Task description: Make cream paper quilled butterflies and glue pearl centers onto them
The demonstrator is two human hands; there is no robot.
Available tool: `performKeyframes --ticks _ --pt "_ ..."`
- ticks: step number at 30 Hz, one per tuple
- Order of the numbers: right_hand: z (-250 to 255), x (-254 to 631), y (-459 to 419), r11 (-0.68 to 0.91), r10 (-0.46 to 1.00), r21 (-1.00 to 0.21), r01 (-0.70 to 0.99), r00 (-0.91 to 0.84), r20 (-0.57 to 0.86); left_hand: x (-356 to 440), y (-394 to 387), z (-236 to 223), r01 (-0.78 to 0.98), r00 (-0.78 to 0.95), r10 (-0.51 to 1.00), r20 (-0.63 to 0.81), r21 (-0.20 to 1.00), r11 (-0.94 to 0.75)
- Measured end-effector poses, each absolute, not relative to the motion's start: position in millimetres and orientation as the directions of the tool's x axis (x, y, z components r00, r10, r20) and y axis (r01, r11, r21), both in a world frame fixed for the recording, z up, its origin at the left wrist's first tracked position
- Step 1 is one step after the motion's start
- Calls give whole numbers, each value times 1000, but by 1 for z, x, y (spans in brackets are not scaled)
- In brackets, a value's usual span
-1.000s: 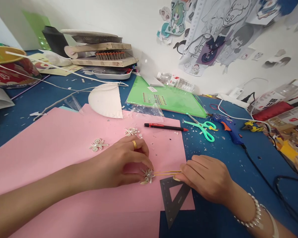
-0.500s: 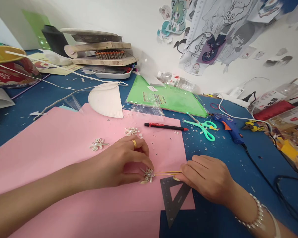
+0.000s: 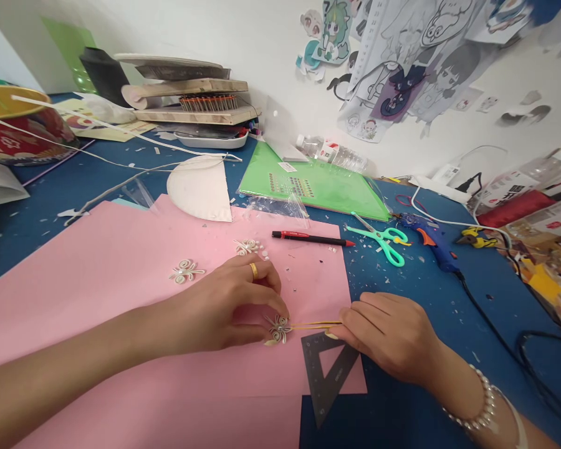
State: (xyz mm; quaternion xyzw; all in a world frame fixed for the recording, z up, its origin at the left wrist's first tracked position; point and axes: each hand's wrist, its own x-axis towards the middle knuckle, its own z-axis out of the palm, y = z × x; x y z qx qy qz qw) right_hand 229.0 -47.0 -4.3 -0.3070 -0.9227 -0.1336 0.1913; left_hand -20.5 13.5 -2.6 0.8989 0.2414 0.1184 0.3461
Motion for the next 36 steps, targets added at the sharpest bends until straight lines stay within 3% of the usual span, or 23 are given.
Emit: performKeyframes --ticks 12,36 --pt "-3 228 -47 731 503 200 652 -713 489 -20 11 -5 345 840 537 85 680 -647" --pt "-4 228 -48 770 530 125 626 -737 420 -20 13 -3 347 860 508 46 677 -649"
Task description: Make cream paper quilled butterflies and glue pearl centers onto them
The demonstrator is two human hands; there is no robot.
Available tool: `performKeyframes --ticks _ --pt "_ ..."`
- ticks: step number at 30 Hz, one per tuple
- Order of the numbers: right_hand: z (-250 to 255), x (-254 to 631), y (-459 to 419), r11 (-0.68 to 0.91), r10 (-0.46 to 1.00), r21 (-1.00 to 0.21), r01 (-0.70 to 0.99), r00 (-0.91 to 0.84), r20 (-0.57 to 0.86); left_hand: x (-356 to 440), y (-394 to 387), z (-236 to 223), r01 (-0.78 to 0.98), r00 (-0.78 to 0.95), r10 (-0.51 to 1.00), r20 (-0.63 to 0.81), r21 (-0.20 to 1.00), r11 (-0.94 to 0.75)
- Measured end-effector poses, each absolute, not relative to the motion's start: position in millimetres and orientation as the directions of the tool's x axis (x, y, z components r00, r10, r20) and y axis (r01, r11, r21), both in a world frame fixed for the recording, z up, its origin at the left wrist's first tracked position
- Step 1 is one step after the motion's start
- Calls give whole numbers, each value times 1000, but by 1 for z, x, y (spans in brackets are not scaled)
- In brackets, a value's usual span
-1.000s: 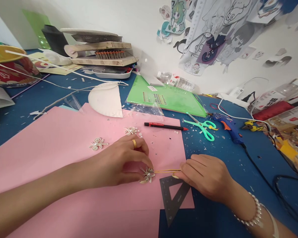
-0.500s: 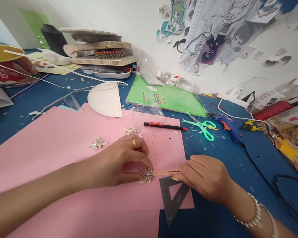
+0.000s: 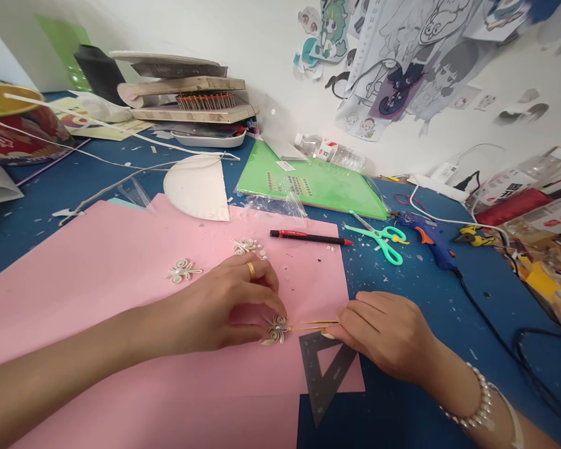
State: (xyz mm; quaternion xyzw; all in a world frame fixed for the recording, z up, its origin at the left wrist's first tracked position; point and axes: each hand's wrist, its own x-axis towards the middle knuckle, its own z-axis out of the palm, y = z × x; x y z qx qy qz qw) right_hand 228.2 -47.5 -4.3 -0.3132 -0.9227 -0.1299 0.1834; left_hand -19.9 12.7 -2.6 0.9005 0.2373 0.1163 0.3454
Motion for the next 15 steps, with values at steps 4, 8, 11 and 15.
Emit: performKeyframes --ticks 4,8,11,15 --pt "-4 229 -47 775 529 117 621 -738 418 -20 13 -3 354 855 516 50 670 -652" --pt "-3 228 -46 771 545 107 628 -736 402 -19 12 -3 363 845 532 52 676 -642" --pt "-4 228 -46 768 550 104 631 -734 398 -19 11 -3 366 837 544 64 673 -642" --pt "-4 229 -47 766 554 103 634 -734 393 -20 11 -3 367 843 535 55 668 -647"
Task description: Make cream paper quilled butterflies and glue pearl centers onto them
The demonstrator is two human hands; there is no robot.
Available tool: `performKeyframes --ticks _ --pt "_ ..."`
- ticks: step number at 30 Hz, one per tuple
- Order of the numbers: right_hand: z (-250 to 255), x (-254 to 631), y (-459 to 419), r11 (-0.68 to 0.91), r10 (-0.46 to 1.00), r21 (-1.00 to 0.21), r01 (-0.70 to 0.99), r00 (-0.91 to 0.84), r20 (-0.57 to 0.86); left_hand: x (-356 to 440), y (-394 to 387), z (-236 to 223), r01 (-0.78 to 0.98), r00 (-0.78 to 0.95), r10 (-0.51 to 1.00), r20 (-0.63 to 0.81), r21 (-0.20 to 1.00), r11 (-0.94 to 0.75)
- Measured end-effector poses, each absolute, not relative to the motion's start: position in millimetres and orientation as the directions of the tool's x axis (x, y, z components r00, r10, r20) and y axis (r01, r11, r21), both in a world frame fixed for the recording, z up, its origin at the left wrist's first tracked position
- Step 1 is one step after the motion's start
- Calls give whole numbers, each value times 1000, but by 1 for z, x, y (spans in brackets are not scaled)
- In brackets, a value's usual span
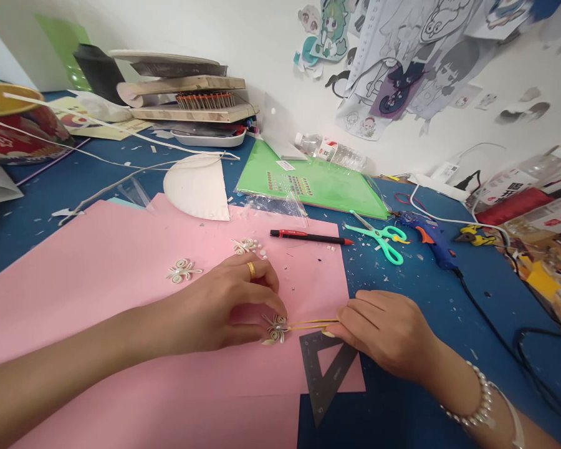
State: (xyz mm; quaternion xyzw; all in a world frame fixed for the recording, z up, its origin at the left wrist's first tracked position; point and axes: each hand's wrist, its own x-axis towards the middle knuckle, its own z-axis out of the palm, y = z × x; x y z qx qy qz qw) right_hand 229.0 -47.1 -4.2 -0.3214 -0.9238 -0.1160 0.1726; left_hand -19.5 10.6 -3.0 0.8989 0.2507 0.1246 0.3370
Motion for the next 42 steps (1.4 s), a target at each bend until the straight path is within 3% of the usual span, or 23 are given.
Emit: performKeyframes --ticks 37,42 --pt "-10 229 -43 771 552 88 631 -731 401 -19 10 -5 362 833 547 78 670 -648" --pt "-11 229 -41 753 558 93 652 -706 436 -22 9 -3 361 804 593 49 752 -552"
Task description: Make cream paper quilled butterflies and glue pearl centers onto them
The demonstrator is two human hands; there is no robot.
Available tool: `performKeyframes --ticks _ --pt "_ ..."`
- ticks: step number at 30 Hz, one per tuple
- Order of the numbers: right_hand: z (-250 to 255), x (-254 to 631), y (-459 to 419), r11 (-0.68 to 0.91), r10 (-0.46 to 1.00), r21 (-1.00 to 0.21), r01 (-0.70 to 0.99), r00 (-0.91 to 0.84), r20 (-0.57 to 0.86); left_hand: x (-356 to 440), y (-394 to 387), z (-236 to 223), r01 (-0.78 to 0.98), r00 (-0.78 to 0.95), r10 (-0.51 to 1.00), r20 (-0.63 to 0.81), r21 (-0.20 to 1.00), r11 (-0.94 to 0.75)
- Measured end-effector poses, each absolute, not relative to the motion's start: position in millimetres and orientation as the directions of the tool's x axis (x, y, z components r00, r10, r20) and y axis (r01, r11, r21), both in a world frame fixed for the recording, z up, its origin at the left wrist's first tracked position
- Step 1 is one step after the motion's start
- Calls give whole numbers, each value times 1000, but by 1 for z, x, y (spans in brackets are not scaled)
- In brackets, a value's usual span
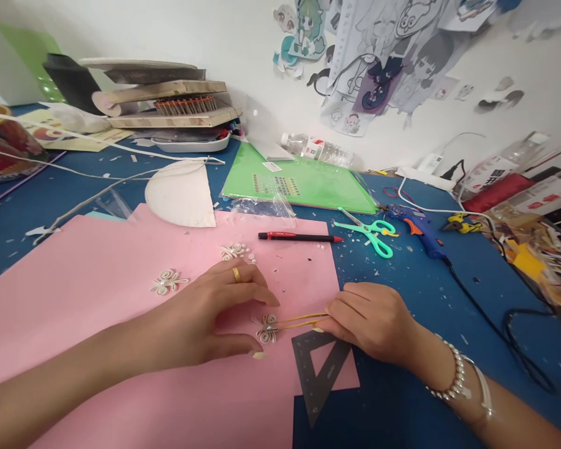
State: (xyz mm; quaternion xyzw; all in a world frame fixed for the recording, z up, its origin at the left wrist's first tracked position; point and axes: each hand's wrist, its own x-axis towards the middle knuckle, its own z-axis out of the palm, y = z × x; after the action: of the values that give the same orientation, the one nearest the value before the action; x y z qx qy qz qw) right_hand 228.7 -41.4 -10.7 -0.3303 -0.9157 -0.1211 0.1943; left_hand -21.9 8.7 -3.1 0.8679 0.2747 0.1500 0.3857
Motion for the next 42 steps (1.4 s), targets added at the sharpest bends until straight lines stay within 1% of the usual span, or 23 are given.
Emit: performKeyframes --ticks 2,4,6,9,14,18,21,24,26,28,31,34,37,42 --pt "-11 230 -41 741 573 67 668 -682 455 -23 9 0 358 779 626 25 803 -477" --pt "-11 231 -39 728 593 37 684 -657 466 -23 9 4 382 745 667 1 819 -428" --pt "-12 232 -38 714 607 24 699 -636 477 -22 8 7 431 701 713 2 796 -425" --pt "-13 234 -34 684 631 15 730 -601 490 -20 5 11 494 624 779 62 741 -455" --pt "-14 238 -31 608 703 -38 793 -515 491 -23 6 15 587 429 893 132 711 -387" --pt "-12 242 -30 555 774 -116 824 -461 433 -38 24 23 661 278 940 200 670 -338" --pt "-11 247 -29 485 835 -175 857 -394 383 -54 39 30 712 163 949 271 633 -303" --pt "-11 250 -26 394 885 -221 892 -305 351 -65 49 35 752 116 945 305 594 -284" --pt "-11 251 -25 350 905 -243 904 -260 336 -66 49 37 751 178 936 304 573 -329" --pt "-10 250 -25 323 918 -261 910 -235 319 -62 44 37 707 328 904 276 563 -428" --pt "-10 247 -26 309 930 -282 908 -227 288 -51 31 33 577 604 776 183 570 -584" --pt "-10 245 -27 308 936 -295 904 -233 263 -40 20 27 481 765 638 90 579 -659" --pt "-9 244 -28 308 939 -298 903 -239 246 -34 13 22 449 815 577 43 584 -677" --pt "-8 243 -27 317 940 -294 902 -257 225 -28 6 20 426 847 532 15 580 -694"
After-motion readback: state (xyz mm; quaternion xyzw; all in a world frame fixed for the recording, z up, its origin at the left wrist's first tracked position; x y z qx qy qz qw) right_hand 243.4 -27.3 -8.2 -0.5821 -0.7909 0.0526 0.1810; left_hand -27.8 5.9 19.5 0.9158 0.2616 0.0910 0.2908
